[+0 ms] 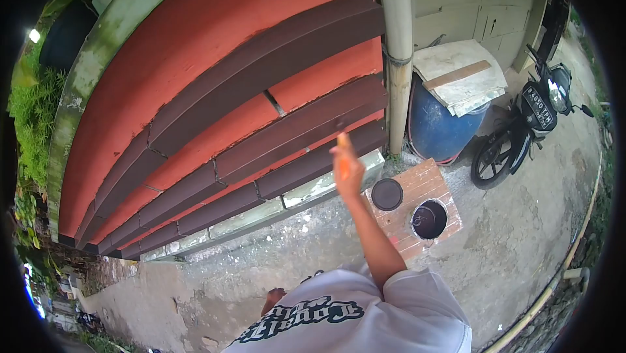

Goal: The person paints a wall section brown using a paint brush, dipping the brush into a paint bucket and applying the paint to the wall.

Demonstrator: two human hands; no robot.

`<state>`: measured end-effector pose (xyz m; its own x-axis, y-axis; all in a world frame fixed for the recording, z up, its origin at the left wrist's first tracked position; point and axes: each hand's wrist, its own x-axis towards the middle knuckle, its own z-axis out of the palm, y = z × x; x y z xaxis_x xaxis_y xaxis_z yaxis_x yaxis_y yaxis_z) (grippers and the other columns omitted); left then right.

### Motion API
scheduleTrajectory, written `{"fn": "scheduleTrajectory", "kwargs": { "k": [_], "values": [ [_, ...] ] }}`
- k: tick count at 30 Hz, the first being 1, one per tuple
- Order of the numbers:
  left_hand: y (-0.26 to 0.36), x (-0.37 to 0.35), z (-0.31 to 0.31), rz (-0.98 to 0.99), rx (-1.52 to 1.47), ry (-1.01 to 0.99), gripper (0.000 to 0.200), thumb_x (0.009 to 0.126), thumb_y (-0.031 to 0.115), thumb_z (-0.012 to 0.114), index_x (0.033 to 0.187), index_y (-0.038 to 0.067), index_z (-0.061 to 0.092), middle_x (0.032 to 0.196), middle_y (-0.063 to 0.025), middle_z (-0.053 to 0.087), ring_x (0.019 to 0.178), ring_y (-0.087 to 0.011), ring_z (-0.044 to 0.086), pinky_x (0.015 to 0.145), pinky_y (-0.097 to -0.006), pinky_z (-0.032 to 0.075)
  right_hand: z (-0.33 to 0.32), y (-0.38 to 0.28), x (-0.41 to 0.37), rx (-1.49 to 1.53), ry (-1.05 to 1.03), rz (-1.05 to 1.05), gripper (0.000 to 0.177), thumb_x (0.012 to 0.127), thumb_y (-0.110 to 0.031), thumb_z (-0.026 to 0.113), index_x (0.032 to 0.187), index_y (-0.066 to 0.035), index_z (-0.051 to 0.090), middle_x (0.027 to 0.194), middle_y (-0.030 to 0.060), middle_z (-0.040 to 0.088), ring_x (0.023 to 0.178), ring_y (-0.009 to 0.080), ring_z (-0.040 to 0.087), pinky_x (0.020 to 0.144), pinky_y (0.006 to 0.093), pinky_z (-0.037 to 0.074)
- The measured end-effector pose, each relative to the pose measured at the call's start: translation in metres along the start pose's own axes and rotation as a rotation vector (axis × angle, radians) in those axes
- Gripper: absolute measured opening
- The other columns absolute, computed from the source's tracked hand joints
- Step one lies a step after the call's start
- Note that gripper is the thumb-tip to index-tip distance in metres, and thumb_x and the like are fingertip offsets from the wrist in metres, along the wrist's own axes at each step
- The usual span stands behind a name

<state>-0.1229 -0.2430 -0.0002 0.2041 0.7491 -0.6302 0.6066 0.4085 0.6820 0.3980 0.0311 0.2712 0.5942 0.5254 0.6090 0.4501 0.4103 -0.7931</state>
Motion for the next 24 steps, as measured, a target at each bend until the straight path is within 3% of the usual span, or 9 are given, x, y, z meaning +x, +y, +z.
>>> {"fn": "scheduleTrajectory", "kwargs": {
  "k": [2,5,6,9,13,16,18,19,24],
  "values": [
    [0.01,0.011,0.009,0.014,0.006,-0.001,0.021,0.097,0.024,0.054,0.11,0.011,0.064,0.103,-0.0096,0.072,0.089,-0.0282,0.073,0.075,-0.0438,0.052,0.01,-0.008,-0.025,0.1,-0.175,-0.052,0.009,0.092,0.001,0.068,0.098,-0.004,0.073,0.134,0.0243,0.066,0.124,0.0366,0.066,0.099,0.04,0.056],
    [0.067,0.013,0.02,-0.365,-0.39,0.171,0.019,0.096,0.023,0.054,0.109,0.011,0.064,0.102,-0.0094,0.072,0.09,-0.0272,0.072,0.075,-0.0439,0.051,0.003,-0.018,-0.028,0.133,-0.412,-0.086,0.012,0.091,0.002,0.068,0.102,-0.003,0.073,0.132,0.0238,0.067,0.124,0.0372,0.066,0.099,0.0398,0.056],
    [0.088,0.011,0.024,-0.541,-0.585,0.251,0.019,0.096,0.022,0.054,0.108,0.011,0.063,0.101,-0.0093,0.072,0.09,-0.0268,0.072,0.075,-0.0439,0.051,-0.002,-0.013,-0.022,0.131,-0.379,-0.106,0.014,0.091,0.003,0.068,0.103,-0.002,0.073,0.132,0.0236,0.067,0.124,0.037,0.066,0.099,0.0396,0.056],
    [0.114,0.006,0.032,-0.498,-0.556,0.258,0.019,0.095,0.022,0.055,0.108,0.011,0.063,0.101,-0.0094,0.072,0.091,-0.0262,0.072,0.075,-0.0443,0.051,-0.033,0.014,0.013,0.093,-0.286,-0.123,0.017,0.091,0.004,0.067,0.106,-0.002,0.074,0.132,0.024,0.067,0.123,0.0368,0.066,0.101,0.0392,0.055],
    [0.089,0.006,0.041,-0.504,-0.585,0.248,0.021,0.094,0.024,0.058,0.109,0.01,0.063,0.101,-0.01,0.072,0.09,-0.0267,0.072,0.076,-0.0445,0.052,-0.074,0.052,0.041,-0.062,-0.098,-0.059,0.016,0.094,0.003,0.065,0.106,0.0,0.074,0.131,0.0253,0.067,0.122,0.0368,0.067,0.099,0.0389,0.055],
    [0.08,-0.034,0.057,-0.043,-0.393,0.258,0.026,0.095,0.028,0.06,0.112,0.009,0.064,0.1,-0.0103,0.072,0.089,-0.0268,0.072,0.077,-0.0437,0.053,-0.084,0.074,0.053,-0.145,0.128,0.036,0.015,0.096,0.001,0.064,0.107,0.0,0.074,0.131,0.0252,0.067,0.12,0.0363,0.068,0.096,0.0386,0.055],
    [0.087,-0.038,0.064,-0.241,-0.368,0.267,0.029,0.095,0.03,0.06,0.114,0.008,0.065,0.1,-0.0102,0.073,0.09,-0.0268,0.072,0.078,-0.0432,0.054,-0.085,0.074,0.065,-0.148,0.227,0.08,0.015,0.097,-0.001,0.063,0.107,-0.001,0.074,0.132,0.0247,0.067,0.119,0.036,0.069,0.094,0.0385,0.056],
    [0.077,-0.035,0.065,-0.337,-0.353,0.269,0.03,0.095,0.031,0.061,0.115,0.008,0.065,0.1,-0.0102,0.073,0.09,-0.0268,0.072,0.079,-0.043,0.054,-0.079,0.068,0.065,-0.158,0.197,0.032,0.015,0.097,-0.001,0.063,0.107,-0.002,0.074,0.133,0.0248,0.067,0.119,0.036,0.069,0.094,0.0388,0.056],
    [0.043,-0.036,0.073,-0.207,-0.232,0.17,0.029,0.096,0.032,0.06,0.111,0.008,0.064,0.101,-0.0105,0.073,0.092,-0.0266,0.072,0.081,-0.0438,0.054,-0.021,0.014,0.022,-0.06,0.031,-0.045,0.021,0.091,0.002,0.067,0.107,-0.009,0.074,0.133,0.0255,0.066,0.123,0.0367,0.067,0.094,0.0399,0.057]
  ]
}}
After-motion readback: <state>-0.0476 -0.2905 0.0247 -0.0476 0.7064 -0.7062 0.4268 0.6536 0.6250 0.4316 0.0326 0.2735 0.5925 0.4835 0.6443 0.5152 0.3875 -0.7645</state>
